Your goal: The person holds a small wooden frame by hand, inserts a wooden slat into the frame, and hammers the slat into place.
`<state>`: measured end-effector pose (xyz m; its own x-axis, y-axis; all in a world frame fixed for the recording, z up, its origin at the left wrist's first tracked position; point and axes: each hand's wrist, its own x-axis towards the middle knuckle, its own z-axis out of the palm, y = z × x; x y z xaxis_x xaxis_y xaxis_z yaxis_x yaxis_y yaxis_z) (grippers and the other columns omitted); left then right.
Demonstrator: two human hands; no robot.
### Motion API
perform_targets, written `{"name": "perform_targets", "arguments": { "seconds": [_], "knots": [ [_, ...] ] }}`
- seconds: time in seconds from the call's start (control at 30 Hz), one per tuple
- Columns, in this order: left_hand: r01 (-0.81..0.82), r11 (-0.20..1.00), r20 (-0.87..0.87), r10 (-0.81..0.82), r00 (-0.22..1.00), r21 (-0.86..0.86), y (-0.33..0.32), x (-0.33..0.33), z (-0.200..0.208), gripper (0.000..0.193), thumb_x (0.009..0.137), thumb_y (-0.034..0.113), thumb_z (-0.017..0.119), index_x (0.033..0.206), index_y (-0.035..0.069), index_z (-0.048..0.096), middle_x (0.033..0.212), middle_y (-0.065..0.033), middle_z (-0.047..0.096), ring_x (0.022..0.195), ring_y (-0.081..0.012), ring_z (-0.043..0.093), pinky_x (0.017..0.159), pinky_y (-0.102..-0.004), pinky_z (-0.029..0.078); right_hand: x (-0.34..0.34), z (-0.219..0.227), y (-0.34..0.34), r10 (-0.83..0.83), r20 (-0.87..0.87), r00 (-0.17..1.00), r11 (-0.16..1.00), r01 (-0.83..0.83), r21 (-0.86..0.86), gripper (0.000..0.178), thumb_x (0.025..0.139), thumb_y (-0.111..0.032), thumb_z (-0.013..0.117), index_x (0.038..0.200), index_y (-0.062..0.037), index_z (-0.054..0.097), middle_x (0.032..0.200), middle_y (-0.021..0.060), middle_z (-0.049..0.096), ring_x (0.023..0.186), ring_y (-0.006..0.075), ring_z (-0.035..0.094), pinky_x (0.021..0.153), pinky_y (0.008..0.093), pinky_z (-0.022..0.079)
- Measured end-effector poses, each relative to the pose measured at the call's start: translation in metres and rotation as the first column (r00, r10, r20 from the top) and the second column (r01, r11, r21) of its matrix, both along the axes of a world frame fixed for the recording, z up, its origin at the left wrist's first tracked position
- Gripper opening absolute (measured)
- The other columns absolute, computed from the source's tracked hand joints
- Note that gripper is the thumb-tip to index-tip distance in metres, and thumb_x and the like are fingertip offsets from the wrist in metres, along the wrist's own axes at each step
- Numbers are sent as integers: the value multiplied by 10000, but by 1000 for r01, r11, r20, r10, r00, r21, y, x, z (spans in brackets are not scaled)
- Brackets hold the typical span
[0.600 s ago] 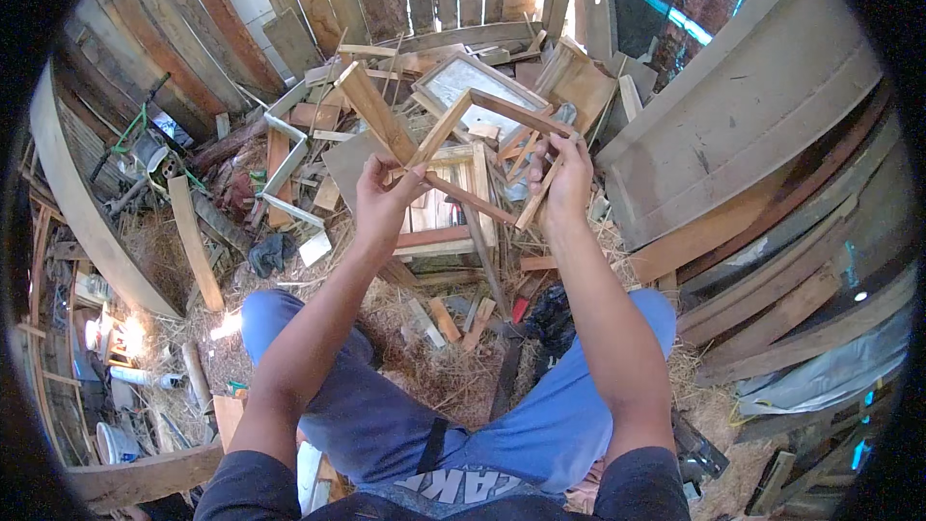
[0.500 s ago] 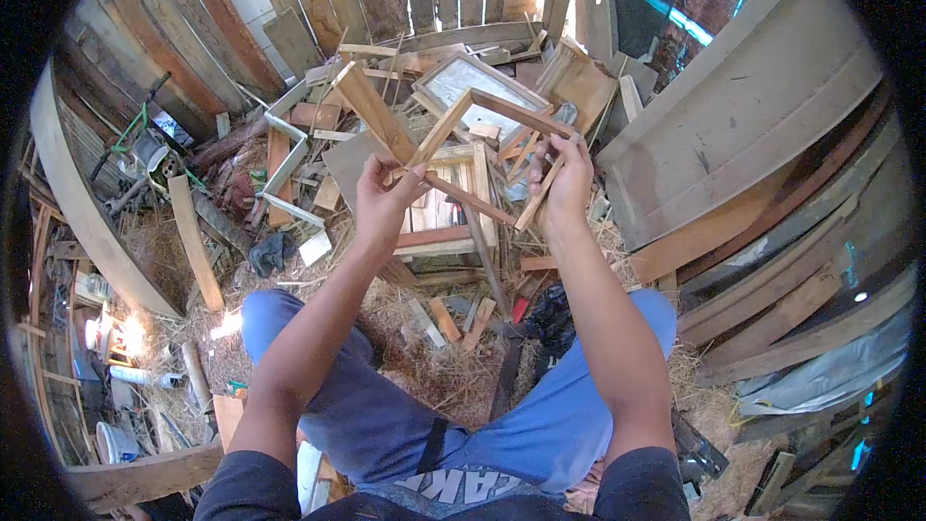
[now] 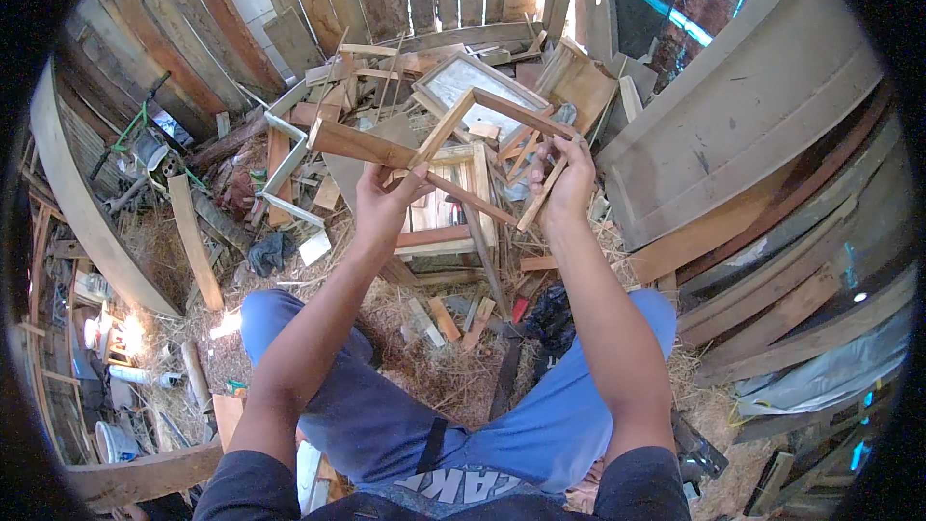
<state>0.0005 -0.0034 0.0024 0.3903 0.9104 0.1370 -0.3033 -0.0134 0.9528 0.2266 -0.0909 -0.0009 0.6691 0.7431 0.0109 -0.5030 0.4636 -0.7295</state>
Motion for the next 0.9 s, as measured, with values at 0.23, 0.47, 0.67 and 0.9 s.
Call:
{"name": "perform_targets", "arguments": {
  "seconds": [0.23,0.47,0.67,0.9],
  "knots": [
    [-26,998,-56,30,998,60,0,-2,1,286,918,80,743,1122,-25,572,1125,-127,656,1010,-191,677,854,-318,612,-3,1,0,-19,-32,999,999,18,-44,172,955,-189,528,1079,-70,535,765,50,586,479,149,508,370,262,368],
    [-68,992,-91,78,993,110,2,-2,-5,292,918,96,755,1114,-25,576,1069,-110,672,999,-174,663,894,-305,534,-3,-1,2,-4,-65,998,998,1,-57,193,945,-184,527,1109,-84,546,765,46,590,467,145,503,364,262,364],
    [-106,985,-123,123,985,138,1,-2,-3,357,892,103,778,1170,-50,615,1114,-132,691,1036,-194,668,921,-326,524,-4,-2,3,-24,-56,998,998,21,-60,210,932,-188,536,1121,-95,548,759,44,588,460,149,513,354,264,362],
    [-99,987,-140,117,983,126,2,-2,-4,384,891,100,778,1206,-61,630,1154,-147,700,1061,-207,672,941,-330,520,-4,-4,4,-14,-75,997,997,8,-73,206,928,-183,530,1120,-111,547,758,41,585,467,151,512,358,264,363]
  ]
}}
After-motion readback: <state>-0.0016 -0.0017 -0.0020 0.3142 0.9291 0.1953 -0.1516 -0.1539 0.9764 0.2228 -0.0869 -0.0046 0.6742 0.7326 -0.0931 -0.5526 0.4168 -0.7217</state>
